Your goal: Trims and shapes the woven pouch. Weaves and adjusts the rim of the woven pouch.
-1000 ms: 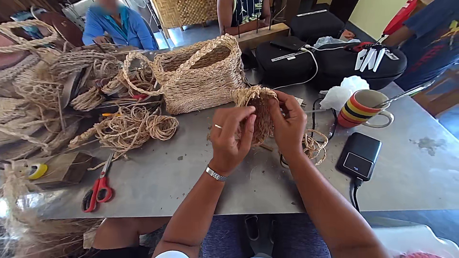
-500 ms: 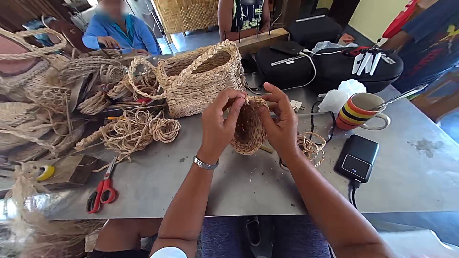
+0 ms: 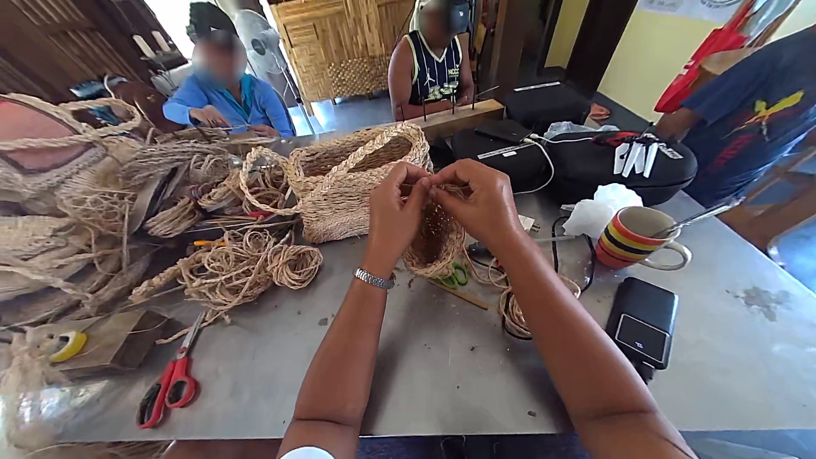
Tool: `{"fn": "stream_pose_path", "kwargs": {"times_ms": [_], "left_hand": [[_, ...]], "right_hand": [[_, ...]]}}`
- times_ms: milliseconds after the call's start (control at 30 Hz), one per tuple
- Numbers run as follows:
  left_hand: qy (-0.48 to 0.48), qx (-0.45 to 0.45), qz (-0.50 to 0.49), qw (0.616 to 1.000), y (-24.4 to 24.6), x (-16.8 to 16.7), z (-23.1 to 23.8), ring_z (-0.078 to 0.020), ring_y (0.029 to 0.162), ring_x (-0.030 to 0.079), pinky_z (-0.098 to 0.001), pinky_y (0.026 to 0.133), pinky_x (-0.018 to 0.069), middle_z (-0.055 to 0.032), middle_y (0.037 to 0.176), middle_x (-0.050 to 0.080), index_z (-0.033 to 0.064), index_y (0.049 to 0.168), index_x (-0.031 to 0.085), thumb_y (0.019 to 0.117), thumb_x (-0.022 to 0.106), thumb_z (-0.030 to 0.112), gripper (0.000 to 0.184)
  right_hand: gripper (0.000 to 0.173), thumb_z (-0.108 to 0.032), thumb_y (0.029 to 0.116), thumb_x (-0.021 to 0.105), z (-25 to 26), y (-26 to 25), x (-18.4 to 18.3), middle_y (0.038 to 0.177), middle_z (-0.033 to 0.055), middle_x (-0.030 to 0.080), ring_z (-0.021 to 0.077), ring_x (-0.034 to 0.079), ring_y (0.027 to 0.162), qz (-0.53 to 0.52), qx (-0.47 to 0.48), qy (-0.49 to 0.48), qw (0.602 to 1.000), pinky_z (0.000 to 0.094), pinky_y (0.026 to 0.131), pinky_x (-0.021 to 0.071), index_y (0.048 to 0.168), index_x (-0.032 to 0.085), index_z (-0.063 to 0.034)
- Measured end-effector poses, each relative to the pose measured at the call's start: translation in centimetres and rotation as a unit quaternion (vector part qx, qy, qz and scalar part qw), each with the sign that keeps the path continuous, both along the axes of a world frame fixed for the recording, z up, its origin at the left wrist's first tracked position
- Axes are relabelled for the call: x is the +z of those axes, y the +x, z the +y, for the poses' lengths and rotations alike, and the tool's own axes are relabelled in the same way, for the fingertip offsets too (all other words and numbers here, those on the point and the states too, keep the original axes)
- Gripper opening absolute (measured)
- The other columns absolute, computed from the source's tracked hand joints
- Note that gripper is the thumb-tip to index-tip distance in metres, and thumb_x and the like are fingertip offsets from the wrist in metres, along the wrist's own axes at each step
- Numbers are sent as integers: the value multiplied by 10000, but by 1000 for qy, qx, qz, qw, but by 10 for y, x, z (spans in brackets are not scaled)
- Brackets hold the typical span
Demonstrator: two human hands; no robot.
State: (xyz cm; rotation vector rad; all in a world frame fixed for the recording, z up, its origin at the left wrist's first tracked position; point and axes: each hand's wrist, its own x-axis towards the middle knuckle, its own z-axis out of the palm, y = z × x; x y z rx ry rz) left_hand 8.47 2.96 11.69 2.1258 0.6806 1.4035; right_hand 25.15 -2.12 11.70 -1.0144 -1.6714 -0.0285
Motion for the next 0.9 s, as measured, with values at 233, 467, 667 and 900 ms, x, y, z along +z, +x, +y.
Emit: {"fn": "stream_pose_path", "kwargs": {"times_ms": [233,467,667,900], "left_hand": [[24,19,33,999,-3,-4,3,-88,806,652,-264,720,555,-46,1000,685,42,1122,620,1072,479,149,184],[33,47,14,998,3,-8,0,-104,817,666,-271,696,564,-59,1014,687,39,1114,614,1071,466,132,180],[13,2,36,999,0,-5,2,-98,784,644,-268,688,553,-49,1015,667,54,1133,609,1070,494,167,174],[-1,-35,62,997,3,-10,5,-105,958,708,-312,866,599,-39,1091,724,87,1194,659,1008,625,153,200]], "right_hand": [[99,-130,920,730,7,5,1,964,53,708,96,686,891,-34,6,-31,999,255,784,598,988,729,-58],[87,-111,891,732,6,13,2,942,28,735,73,705,856,-20,12,-62,998,247,751,606,959,710,-62],[104,-115,900,753,7,20,0,940,28,740,76,719,869,0,23,-90,996,259,786,623,973,707,-58],[155,-145,931,756,5,35,1,1017,20,754,78,726,936,20,67,-134,989,267,870,617,1059,723,-64]]}}
